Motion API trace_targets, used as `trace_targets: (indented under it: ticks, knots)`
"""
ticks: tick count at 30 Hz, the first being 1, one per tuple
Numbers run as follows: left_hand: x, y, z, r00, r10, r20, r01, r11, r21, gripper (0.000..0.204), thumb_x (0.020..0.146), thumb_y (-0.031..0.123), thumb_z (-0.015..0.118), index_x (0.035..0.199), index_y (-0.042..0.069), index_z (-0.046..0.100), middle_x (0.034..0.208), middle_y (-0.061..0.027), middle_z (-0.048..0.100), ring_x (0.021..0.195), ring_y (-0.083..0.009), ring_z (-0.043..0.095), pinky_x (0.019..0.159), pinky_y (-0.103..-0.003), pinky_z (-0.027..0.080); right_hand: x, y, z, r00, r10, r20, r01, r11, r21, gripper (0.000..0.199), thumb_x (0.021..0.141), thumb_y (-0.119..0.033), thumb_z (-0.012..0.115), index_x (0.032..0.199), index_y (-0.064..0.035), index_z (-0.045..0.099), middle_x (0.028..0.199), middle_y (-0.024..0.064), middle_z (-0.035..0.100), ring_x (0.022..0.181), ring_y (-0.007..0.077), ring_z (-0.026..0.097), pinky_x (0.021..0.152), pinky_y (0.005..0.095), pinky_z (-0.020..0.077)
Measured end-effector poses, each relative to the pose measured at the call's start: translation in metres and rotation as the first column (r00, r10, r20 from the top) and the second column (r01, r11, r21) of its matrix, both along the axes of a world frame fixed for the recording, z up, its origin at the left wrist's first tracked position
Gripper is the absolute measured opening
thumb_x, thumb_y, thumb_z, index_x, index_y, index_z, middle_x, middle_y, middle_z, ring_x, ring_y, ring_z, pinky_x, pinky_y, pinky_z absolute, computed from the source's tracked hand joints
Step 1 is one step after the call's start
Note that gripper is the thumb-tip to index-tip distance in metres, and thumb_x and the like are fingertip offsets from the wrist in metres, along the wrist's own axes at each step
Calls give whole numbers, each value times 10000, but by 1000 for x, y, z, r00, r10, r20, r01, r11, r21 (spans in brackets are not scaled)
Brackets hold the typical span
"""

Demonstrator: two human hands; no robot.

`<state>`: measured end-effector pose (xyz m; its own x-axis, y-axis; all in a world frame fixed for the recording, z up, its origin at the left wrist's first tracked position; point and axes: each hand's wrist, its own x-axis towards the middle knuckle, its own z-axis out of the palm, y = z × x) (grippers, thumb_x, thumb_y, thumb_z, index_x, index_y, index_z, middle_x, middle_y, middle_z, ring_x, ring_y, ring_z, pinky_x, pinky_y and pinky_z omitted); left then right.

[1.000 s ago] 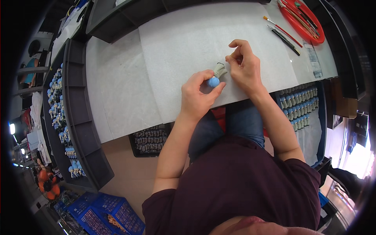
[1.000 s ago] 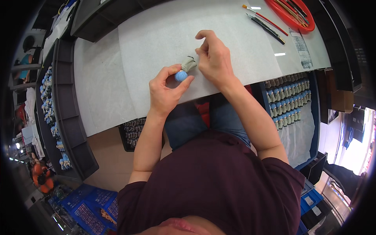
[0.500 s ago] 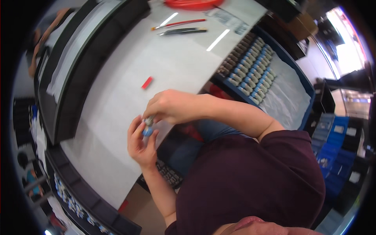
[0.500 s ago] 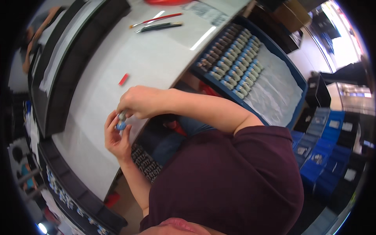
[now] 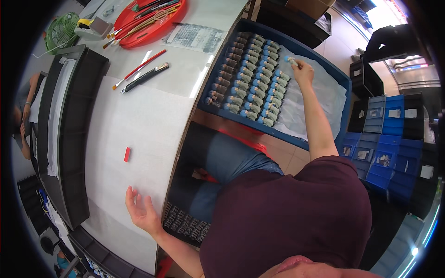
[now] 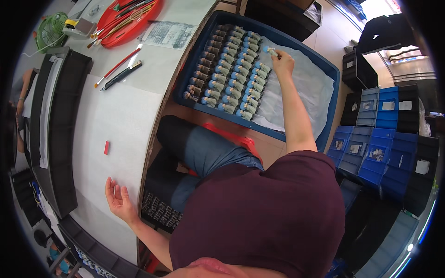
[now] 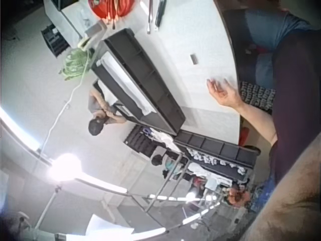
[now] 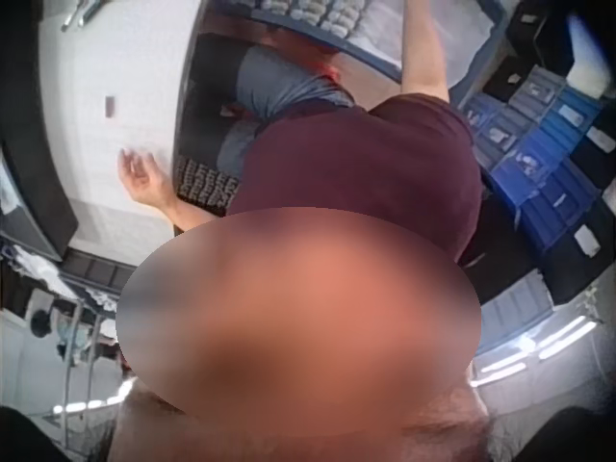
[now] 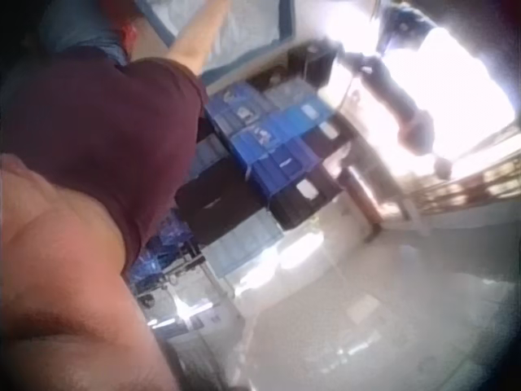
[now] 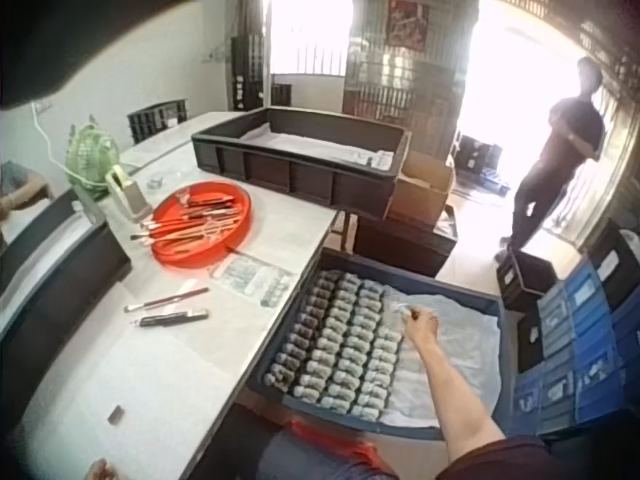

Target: The person assembles small plastic figurines by hand at a workbench. They pick up a figurine body and a separate head, attach the head to the body, and place the completed figure into a tray. This process is repeated for multiple units.

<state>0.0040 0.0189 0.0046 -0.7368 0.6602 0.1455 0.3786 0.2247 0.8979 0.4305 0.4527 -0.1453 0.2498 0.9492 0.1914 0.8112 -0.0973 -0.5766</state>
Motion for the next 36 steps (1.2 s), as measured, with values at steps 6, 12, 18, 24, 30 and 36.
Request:
trace_targets:
  ticks: [6,12,18,24,30,36]
  knots:
    - [3,2,-1,999,15,-51,-16,999,-33,448,821,-7,593,1249,2,463,1258,-82,483,1118,-157,467,958,-275,364,11,3,-50,996,72,49,-67,994,-90,264,745,-229,667,982,-113,682,831,115,678,792,218,655,746,309,493]
    - [-3,2,-8,996,61,-62,-62,998,-10,470,760,-41,609,1215,3,499,1236,-97,497,1093,-199,506,922,-322,418,20,18,-52,970,241,-26,-242,955,-170,285,777,-279,640,957,-61,673,844,120,678,817,212,655,748,315,492]
    - [-6,-6,6,895,75,-439,-87,996,-8,329,724,35,642,1049,19,590,1100,-157,576,950,-302,580,820,-328,474,55,63,-100,867,487,105,-476,872,-115,273,790,-262,625,924,-29,673,857,149,671,803,258,646,717,347,494]
    - [74,-57,-14,691,275,-669,-128,957,261,269,647,-60,614,893,48,616,1009,-97,589,936,-283,569,826,-381,461,-8,87,-32,685,305,661,-247,952,-183,640,748,-562,575,1192,-101,557,1106,144,609,986,323,596,802,410,480]
    - [159,-158,-85,664,532,-525,-541,827,154,250,645,-60,593,853,68,646,995,-93,621,930,-263,587,819,-377,456,-218,-13,134,664,741,99,-556,401,728,367,832,-175,640,1117,34,540,1034,172,610,958,274,601,822,333,507]
    - [193,-222,-140,453,878,-153,-882,467,67,187,785,-33,552,952,3,625,1029,-130,622,976,-233,594,852,-296,451,-357,-240,186,-79,948,307,-714,-269,646,273,820,22,587,1092,23,559,1044,140,613,951,250,596,868,326,454]
